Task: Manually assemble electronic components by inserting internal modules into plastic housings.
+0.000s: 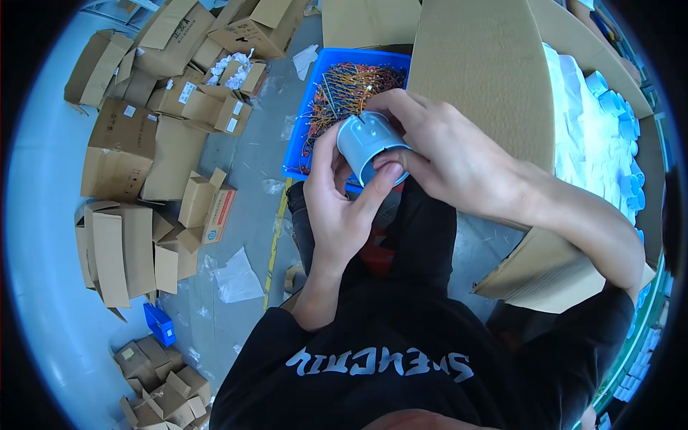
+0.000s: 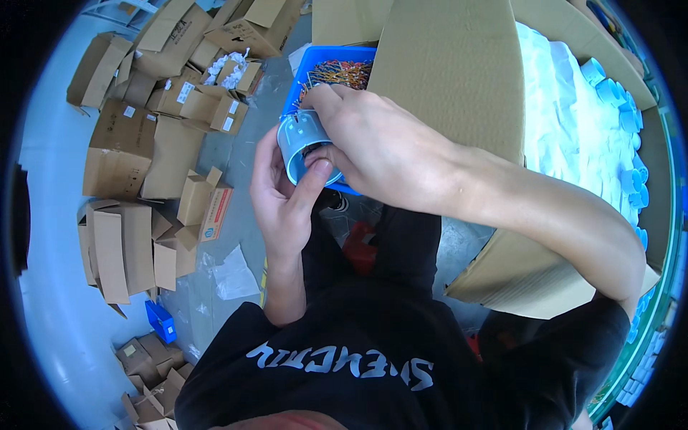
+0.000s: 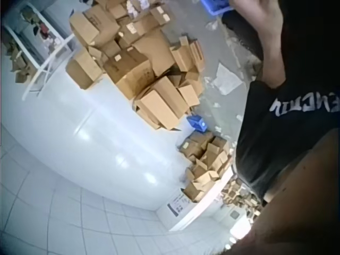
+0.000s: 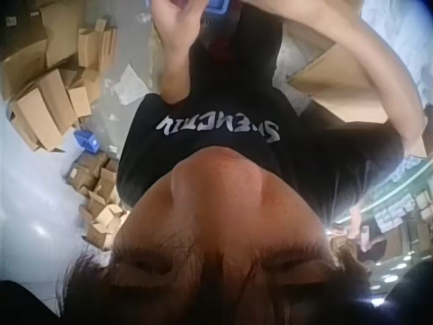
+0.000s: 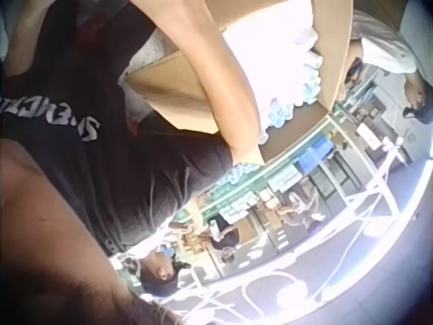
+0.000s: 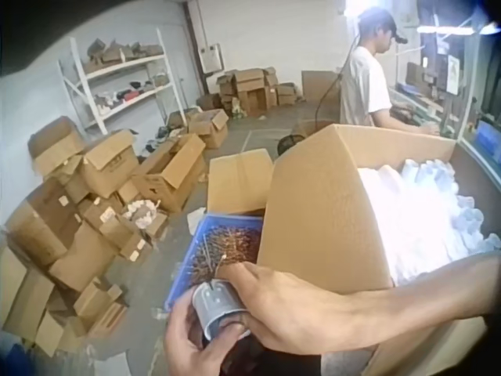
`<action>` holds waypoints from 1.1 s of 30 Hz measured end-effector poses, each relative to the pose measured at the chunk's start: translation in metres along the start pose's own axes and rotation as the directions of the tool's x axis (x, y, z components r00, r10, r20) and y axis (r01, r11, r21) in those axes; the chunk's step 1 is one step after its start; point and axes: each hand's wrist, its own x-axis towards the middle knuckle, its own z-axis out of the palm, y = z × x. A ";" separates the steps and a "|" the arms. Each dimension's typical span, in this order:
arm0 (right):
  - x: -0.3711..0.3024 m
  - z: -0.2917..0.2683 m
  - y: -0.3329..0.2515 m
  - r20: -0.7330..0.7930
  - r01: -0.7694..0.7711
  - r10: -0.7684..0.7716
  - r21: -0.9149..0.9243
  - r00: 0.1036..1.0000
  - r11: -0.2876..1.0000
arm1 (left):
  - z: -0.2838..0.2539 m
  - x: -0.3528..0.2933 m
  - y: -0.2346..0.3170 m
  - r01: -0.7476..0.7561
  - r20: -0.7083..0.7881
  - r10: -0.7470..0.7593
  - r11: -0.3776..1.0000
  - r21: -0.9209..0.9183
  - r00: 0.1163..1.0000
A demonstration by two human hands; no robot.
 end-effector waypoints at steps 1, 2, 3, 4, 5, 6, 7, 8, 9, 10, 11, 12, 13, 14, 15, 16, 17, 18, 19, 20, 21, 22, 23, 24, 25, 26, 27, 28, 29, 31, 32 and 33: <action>0.000 0.001 -0.001 -0.019 0.012 -0.012 -0.016 1.000 1.000 | -0.001 0.000 0.001 0.015 0.001 -0.015 1.000 0.010 1.000; 0.000 0.002 -0.001 -0.038 0.022 -0.023 -0.032 0.999 0.999 | -0.001 0.000 0.001 0.014 -0.006 -0.014 1.000 0.008 1.000; 0.000 0.002 -0.001 -0.033 0.026 -0.027 -0.034 0.999 0.999 | -0.001 0.000 0.001 -0.004 -0.004 0.004 1.000 0.022 1.000; 0.000 0.002 -0.001 -0.054 0.042 -0.045 -0.052 0.998 0.998 | -0.001 0.000 0.001 -0.022 -0.002 0.022 0.999 0.037 1.000; -0.001 0.003 -0.001 -0.082 0.051 -0.056 -0.072 0.995 0.996 | -0.001 0.000 0.001 -0.037 0.011 0.037 0.998 0.050 0.999; -0.002 0.004 -0.001 -0.109 0.059 -0.069 -0.092 0.992 0.994 | 0.000 0.002 0.000 -0.037 0.015 0.036 0.998 0.047 0.999; -0.002 0.003 0.001 -0.111 0.055 -0.065 -0.094 0.992 0.994 | 0.002 0.004 0.000 -0.036 0.011 0.036 0.999 0.029 0.999; 0.000 0.001 0.004 -0.103 0.052 -0.060 -0.075 0.993 0.996 | 0.004 0.006 0.000 -0.036 0.008 0.036 0.999 0.010 0.999; 0.002 -0.002 0.006 -0.093 0.049 -0.055 -0.058 0.994 0.997 | 0.005 0.007 -0.001 -0.037 0.003 0.037 0.999 -0.010 0.999; 0.004 -0.004 0.007 -0.081 0.054 -0.057 -0.042 0.995 0.998 | 0.006 0.009 -0.002 -0.043 0.000 0.043 0.999 -0.014 0.999; 0.004 -0.004 0.007 -0.077 0.058 -0.062 -0.051 0.995 0.997 | 0.004 0.009 -0.004 -0.009 -0.049 0.001 0.988 -0.154 0.999; 0.003 -0.003 0.007 -0.095 0.080 -0.083 -0.034 0.992 0.996 | 0.001 0.010 -0.006 0.018 -0.092 -0.047 0.956 -0.294 0.995; 0.002 0.000 0.007 -0.110 0.103 -0.104 -0.017 0.988 0.995 | -0.002 0.010 -0.008 0.037 -0.128 -0.101 0.902 -0.431 0.987; 0.001 0.000 0.006 -0.124 0.126 -0.125 0.000 0.984 0.992 | -0.005 0.013 -0.008 0.027 -0.138 -0.097 0.898 -0.439 0.986; 0.001 0.001 0.005 -0.108 0.131 -0.131 -0.004 0.985 0.991 | -0.010 0.017 -0.009 0.103 -0.081 -0.152 0.895 -0.435 0.985; 0.000 0.001 0.004 -0.091 0.118 -0.119 -0.010 0.989 0.993 | -0.014 0.020 -0.011 0.179 -0.025 -0.209 0.886 -0.427 0.978; 0.000 0.001 0.003 -0.076 0.107 -0.108 -0.015 0.991 0.994 | -0.018 0.022 -0.012 0.252 0.031 -0.264 0.875 -0.414 0.964; 0.000 0.001 0.003 -0.060 0.096 -0.097 -0.020 0.994 0.995 | -0.020 0.021 -0.013 0.244 0.014 -0.263 0.873 -0.423 0.965; 0.001 0.003 0.003 -0.041 0.102 -0.103 -0.020 0.994 0.995 | -0.023 0.019 -0.015 0.219 -0.023 -0.245 0.900 -0.376 0.969; 0.002 0.002 0.003 -0.038 0.105 -0.106 -0.039 0.994 0.994 | -0.024 0.021 -0.016 0.192 -0.048 -0.219 0.926 -0.325 0.975; 0.004 0.002 0.003 -0.035 0.107 -0.110 -0.057 0.993 0.993 | -0.026 0.022 -0.017 0.167 -0.072 -0.193 0.948 -0.272 0.979; 0.006 0.003 0.002 -0.032 0.109 -0.112 -0.075 0.993 0.991 | -0.027 0.021 -0.016 0.162 -0.080 -0.191 0.947 -0.278 0.978; 0.008 0.004 0.002 -0.024 0.112 -0.114 -0.079 0.993 0.991 | -0.026 0.019 -0.016 0.114 -0.126 -0.147 0.965 -0.236 0.981; 0.009 0.006 0.000 -0.003 0.074 -0.074 -0.085 0.997 0.994 | -0.025 0.017 -0.015 0.068 -0.168 -0.101 0.979 -0.192 0.981; 0.009 0.004 -0.001 0.005 0.034 -0.033 -0.098 0.999 0.995 | -0.022 0.018 -0.013 0.019 -0.197 -0.047 0.989 -0.145 0.979; 0.008 0.001 -0.002 0.009 -0.010 0.011 -0.112 1.000 0.994 | -0.023 0.018 -0.012 0.011 -0.186 -0.039 0.988 -0.152 0.982; 0.004 -0.002 -0.002 -0.019 -0.035 0.033 -0.133 0.999 0.990 | -0.020 0.018 -0.014 -0.110 -0.159 0.106 0.994 -0.015 0.982; 0.003 -0.006 -0.002 -0.006 -0.014 0.013 -0.152 1.000 0.988 | -0.018 0.018 -0.016 -0.240 -0.109 0.252 0.964 0.110 0.962; 0.002 -0.009 -0.002 0.001 0.001 -0.001 -0.175 1.000 0.985 | -0.015 0.019 -0.013 -0.378 -0.040 0.395 0.900 0.216 0.918; -0.007 -0.013 0.011 -0.113 0.058 -0.083 -0.203 0.990 0.978 | -0.001 0.019 -0.013 -0.432 0.081 0.431 0.840 0.329 0.899; 0.000 -0.009 0.015 -0.098 -0.010 -0.008 -0.186 0.995 0.983 | -0.005 0.011 -0.009 -0.436 0.125 0.425 0.802 0.408 0.897; 0.004 -0.009 0.018 -0.112 0.070 -0.091 -0.179 0.990 0.981 | -0.010 0.007 -0.012 -0.441 0.119 0.433 0.794 0.420 0.894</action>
